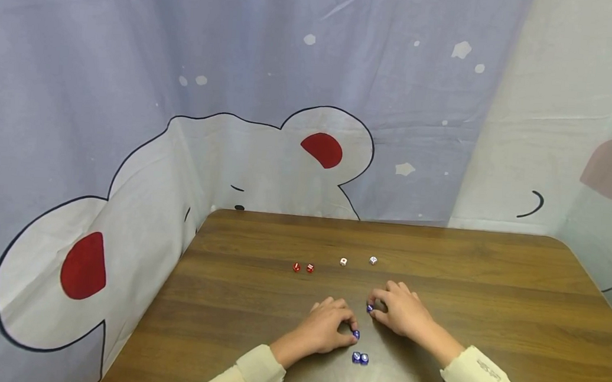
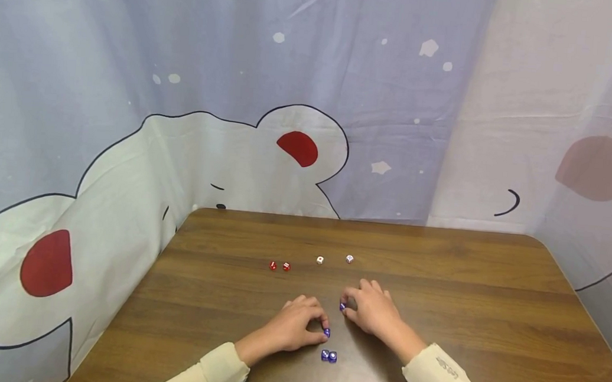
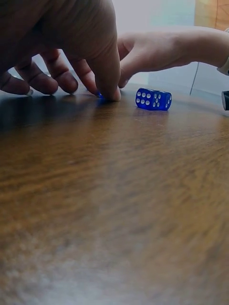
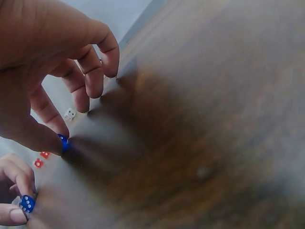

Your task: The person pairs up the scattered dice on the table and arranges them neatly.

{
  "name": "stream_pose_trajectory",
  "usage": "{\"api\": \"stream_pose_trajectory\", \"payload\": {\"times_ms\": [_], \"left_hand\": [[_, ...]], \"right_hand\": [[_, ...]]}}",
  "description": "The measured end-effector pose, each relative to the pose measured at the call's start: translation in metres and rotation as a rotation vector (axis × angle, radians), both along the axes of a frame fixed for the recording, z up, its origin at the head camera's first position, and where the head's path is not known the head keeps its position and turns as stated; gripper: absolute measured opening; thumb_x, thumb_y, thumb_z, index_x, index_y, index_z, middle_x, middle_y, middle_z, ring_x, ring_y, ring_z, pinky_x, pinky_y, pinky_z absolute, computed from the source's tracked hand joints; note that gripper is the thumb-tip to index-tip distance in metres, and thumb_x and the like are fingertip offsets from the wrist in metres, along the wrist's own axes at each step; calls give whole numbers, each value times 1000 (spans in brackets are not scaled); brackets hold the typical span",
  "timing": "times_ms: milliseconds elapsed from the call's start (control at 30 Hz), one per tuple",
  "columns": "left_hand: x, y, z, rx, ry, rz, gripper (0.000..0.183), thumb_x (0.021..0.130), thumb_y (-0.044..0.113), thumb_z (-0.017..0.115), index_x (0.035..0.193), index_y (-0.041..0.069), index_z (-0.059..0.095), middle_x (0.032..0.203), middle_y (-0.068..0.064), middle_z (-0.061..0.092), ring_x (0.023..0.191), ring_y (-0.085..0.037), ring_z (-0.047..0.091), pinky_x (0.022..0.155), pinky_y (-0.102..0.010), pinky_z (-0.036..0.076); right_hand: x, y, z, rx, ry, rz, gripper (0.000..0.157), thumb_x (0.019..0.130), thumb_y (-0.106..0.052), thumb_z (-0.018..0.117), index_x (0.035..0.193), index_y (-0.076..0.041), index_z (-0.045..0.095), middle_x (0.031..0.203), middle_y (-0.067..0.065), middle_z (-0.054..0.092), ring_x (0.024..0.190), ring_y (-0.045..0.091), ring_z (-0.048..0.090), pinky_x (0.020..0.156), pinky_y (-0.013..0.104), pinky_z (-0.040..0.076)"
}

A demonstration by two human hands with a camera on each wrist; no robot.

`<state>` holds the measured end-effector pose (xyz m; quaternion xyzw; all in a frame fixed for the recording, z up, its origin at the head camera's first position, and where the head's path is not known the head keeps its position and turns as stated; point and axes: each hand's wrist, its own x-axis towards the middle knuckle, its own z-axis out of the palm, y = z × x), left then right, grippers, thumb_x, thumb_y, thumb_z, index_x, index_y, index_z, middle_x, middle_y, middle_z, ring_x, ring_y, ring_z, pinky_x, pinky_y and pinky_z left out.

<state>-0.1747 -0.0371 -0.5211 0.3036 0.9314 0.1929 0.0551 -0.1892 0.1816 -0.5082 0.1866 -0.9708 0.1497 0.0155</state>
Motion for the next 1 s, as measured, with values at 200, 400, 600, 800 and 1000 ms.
{"api": "stream_pose_trajectory", "payload": {"times_ms": [200,400,600,800,1000], "left_hand": [[0,1,0,-1,2,4,17,84,40,82,89,30,68,98,18,57,90,-3,45,76,-24,34],[0,1,-1,3,-6,8,17,83,39,82,88,31,69,97,18,57,90,-4,45,76,-24,34],[0,1,0,0,-8,12,17,84,40,82,88,32,68,96,18,56,89,-3,45,76,-24,34],[0,1,1,2,-5,14,17,83,40,82,88,31,69,96,18,57,89,-3,45,76,-24,34],[-1,2,-1,-2,9,13,17,83,40,82,89,31,69,96,18,57,89,-4,46,75,-24,34]], "right_hand": [[6,-1,-1,-12,1,10,17,83,-30,81,92,-30,67,91,-5,55,87,18,49,71,38,41],[12,-1,2,-16,12,23,17,83,-28,82,92,-29,67,90,-5,54,88,19,50,70,37,40],[16,-1,2,-19,20,33,18,82,-29,82,92,-29,68,89,-6,54,89,19,50,70,36,39],[20,-2,0,-38,38,47,19,80,-29,83,91,-29,67,89,-6,53,85,16,47,67,33,36],[25,-3,-1,-45,48,65,19,80,-28,84,90,-29,67,89,-7,54,84,15,46,67,32,36]]}}
